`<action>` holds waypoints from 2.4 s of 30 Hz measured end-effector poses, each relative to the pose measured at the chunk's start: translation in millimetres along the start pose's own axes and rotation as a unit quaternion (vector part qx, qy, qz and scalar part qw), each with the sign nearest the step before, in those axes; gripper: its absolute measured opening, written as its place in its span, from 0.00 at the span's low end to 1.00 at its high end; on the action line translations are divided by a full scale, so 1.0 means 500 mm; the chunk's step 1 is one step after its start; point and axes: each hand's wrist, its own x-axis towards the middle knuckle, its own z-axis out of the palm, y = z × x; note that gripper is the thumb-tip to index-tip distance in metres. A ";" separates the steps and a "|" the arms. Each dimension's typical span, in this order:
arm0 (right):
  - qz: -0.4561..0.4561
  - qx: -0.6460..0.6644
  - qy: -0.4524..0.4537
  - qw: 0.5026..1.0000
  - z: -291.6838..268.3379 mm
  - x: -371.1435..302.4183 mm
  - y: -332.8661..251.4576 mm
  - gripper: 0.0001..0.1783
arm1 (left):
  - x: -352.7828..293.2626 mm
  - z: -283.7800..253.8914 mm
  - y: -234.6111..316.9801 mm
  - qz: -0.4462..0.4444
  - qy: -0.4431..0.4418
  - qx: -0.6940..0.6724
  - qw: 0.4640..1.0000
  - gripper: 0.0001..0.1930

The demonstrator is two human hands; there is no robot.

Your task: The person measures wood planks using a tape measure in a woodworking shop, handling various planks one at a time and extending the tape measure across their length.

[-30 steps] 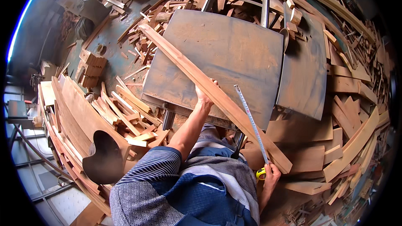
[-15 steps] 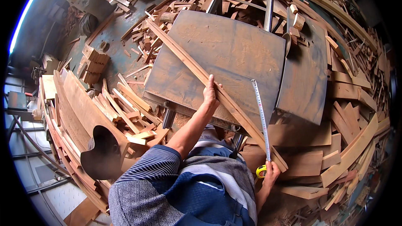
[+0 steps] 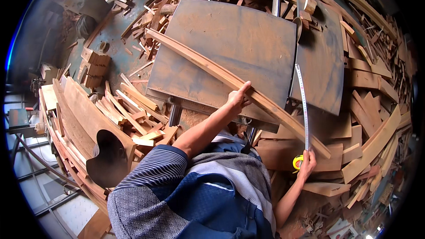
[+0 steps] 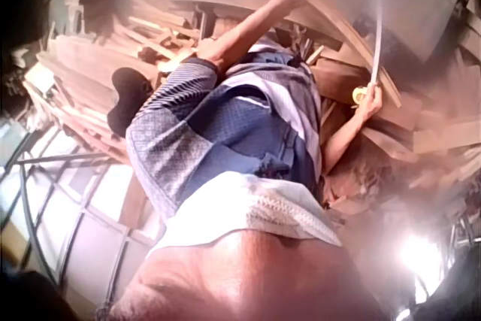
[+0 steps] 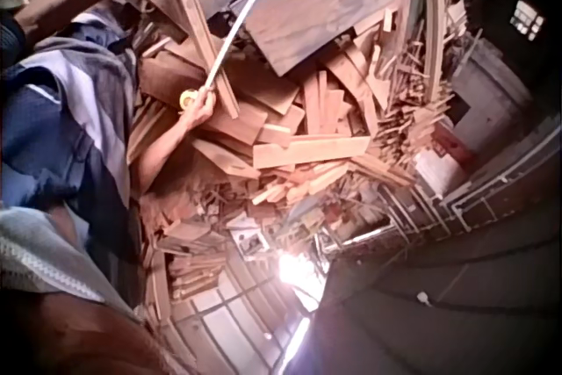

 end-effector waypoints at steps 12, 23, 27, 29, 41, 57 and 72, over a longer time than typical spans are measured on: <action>-0.084 -0.012 -0.058 0.995 0.074 -0.034 -0.155 0.11 | 0.046 0.067 -0.117 -0.127 -0.090 0.042 0.987 0.30; 0.012 0.020 -0.166 0.986 0.180 -0.068 -0.187 0.11 | -0.121 0.000 -0.007 -0.024 -0.289 0.135 0.948 0.12; 0.013 0.017 -0.208 0.978 0.217 -0.067 -0.199 0.11 | -0.145 -0.042 -0.005 -0.022 -0.287 0.162 0.944 0.14; 0.008 0.002 -0.226 0.974 0.232 -0.068 -0.207 0.12 | -0.148 -0.050 -0.006 -0.020 -0.250 0.152 0.956 0.15; 0.027 -0.021 -0.244 0.969 0.240 -0.084 -0.226 0.12 | -0.092 -0.094 0.047 0.109 -0.118 0.145 0.976 0.19; -0.074 -0.130 -0.129 0.980 0.234 0.008 -0.296 0.13 | 0.036 -0.251 0.289 0.198 0.125 0.187 0.954 0.21; -0.009 -0.244 -0.070 0.967 0.319 0.126 -0.280 0.17 | 0.085 -0.269 0.315 0.189 0.229 0.364 0.883 0.29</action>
